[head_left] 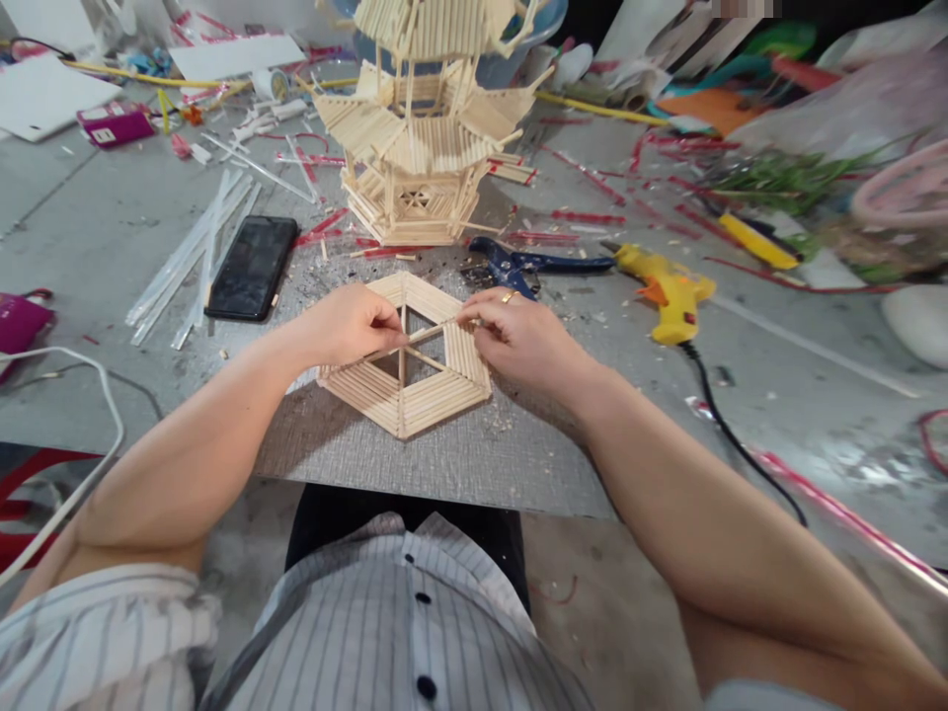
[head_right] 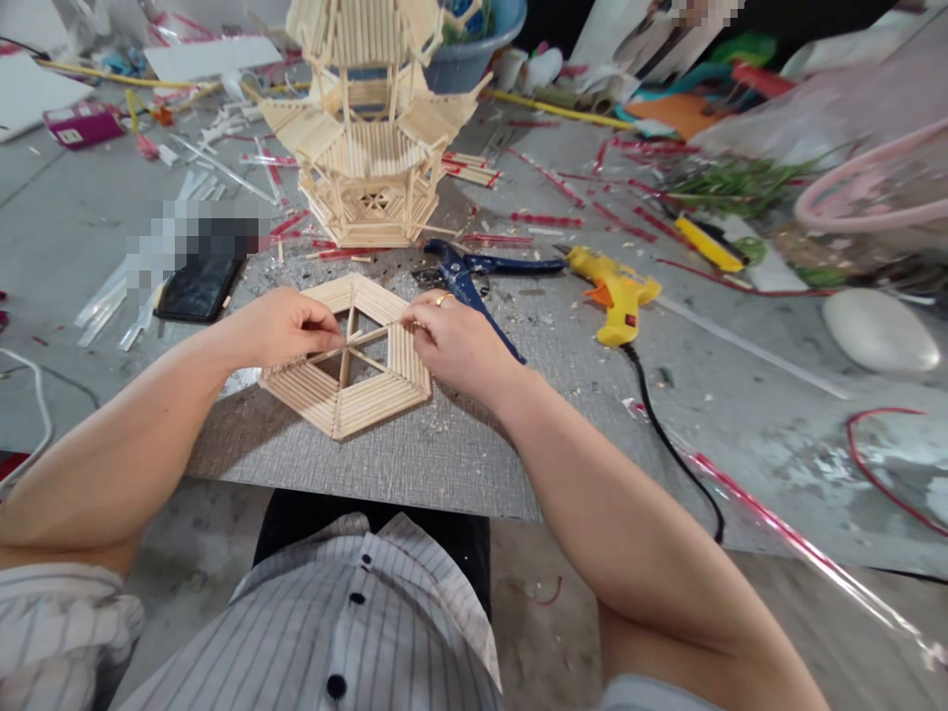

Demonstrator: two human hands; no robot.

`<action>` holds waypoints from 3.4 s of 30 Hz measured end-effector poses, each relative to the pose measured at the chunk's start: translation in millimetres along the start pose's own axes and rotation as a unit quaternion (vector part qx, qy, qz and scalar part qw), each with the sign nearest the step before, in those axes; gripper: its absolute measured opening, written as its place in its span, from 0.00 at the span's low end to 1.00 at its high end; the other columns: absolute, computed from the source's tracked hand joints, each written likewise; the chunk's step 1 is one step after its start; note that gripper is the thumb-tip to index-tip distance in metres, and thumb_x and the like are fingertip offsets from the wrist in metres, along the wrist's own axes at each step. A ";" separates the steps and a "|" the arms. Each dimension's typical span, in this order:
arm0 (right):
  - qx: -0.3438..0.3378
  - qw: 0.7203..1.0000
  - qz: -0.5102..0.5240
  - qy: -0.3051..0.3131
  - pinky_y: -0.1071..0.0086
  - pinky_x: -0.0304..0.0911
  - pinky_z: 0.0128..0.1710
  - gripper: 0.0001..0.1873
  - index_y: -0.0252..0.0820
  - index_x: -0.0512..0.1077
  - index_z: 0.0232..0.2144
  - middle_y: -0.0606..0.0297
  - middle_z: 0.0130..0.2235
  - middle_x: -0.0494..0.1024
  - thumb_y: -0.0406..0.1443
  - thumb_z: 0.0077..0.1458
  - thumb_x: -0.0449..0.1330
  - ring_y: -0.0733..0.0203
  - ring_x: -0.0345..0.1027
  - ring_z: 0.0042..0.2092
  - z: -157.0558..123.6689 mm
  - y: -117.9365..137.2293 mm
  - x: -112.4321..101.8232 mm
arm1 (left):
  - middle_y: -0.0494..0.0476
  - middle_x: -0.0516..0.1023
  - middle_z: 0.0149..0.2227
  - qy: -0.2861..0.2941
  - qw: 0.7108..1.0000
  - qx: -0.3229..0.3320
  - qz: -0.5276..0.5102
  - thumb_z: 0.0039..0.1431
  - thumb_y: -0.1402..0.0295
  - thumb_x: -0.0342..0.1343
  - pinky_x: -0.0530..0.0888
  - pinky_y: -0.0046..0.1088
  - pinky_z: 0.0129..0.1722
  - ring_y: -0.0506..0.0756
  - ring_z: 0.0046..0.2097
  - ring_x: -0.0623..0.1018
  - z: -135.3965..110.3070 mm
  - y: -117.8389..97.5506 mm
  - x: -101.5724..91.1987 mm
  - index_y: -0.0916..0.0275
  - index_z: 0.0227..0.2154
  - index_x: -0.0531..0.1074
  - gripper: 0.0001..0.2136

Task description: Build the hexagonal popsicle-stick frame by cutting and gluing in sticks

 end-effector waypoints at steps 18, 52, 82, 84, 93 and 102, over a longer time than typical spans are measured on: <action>-0.059 0.976 0.030 0.206 0.48 0.50 0.62 0.50 0.44 0.59 0.61 0.52 0.65 0.54 0.54 0.37 0.67 0.42 0.45 0.66 -8.8 7.5 11.7 | 0.51 0.75 0.24 0.031 0.999 -0.005 0.015 0.52 0.63 0.54 0.60 0.26 0.30 0.47 0.26 0.67 3.3 12.6 0.4 0.65 0.29 0.78 0.11; -0.049 0.996 -0.011 0.072 0.50 0.61 0.55 0.19 0.42 0.72 0.48 0.54 0.56 0.70 0.42 0.55 0.57 0.51 0.65 0.56 -2.4 5.9 9.2 | 0.51 0.76 0.23 0.054 0.996 0.012 0.068 0.53 0.64 0.55 0.61 0.26 0.33 0.48 0.28 0.69 2.8 10.0 -1.5 0.61 0.28 0.79 0.09; -0.111 0.989 -0.002 0.097 0.58 0.64 0.51 0.18 0.41 0.74 0.42 0.55 0.51 0.73 0.42 0.49 0.63 0.52 0.67 0.51 -5.9 15.4 4.4 | 0.50 0.69 0.18 -0.031 0.999 -0.022 0.029 0.53 0.62 0.54 0.58 0.26 0.27 0.47 0.24 0.64 3.4 6.0 -2.1 0.64 0.24 0.76 0.11; -0.108 0.989 0.003 0.103 0.59 0.65 0.48 0.15 0.42 0.74 0.40 0.56 0.48 0.74 0.42 0.50 0.62 0.54 0.68 0.49 -6.1 18.1 2.7 | 0.51 0.71 0.20 -0.030 0.998 -0.027 0.041 0.52 0.62 0.55 0.59 0.26 0.28 0.48 0.25 0.66 3.8 4.6 1.4 0.64 0.24 0.77 0.11; -0.134 0.986 0.057 0.086 0.65 0.65 0.41 0.09 0.41 0.74 0.31 0.58 0.40 0.75 0.40 0.52 0.60 0.60 0.70 0.40 -8.8 25.5 -2.7 | 0.54 0.76 0.25 -0.014 0.998 -0.023 0.057 0.52 0.62 0.55 0.60 0.29 0.30 0.50 0.28 0.70 2.8 2.2 5.3 0.63 0.28 0.79 0.11; -0.159 0.954 0.200 0.154 0.74 0.64 0.32 0.13 0.38 0.76 0.30 0.62 0.30 0.79 0.43 0.55 0.59 0.67 0.71 0.30 -14.1 48.7 -8.7 | 0.51 0.74 0.21 -0.062 0.996 -0.044 0.041 0.53 0.62 0.55 0.60 0.28 0.31 0.49 0.26 0.68 1.1 4.7 -3.6 0.63 0.24 0.77 0.11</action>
Point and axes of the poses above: each hand's wrist, its own z-axis towards the middle knuckle, its own x-axis out of the palm, y = z × x, the point moved 6 cm from there along z, towards the middle knuckle
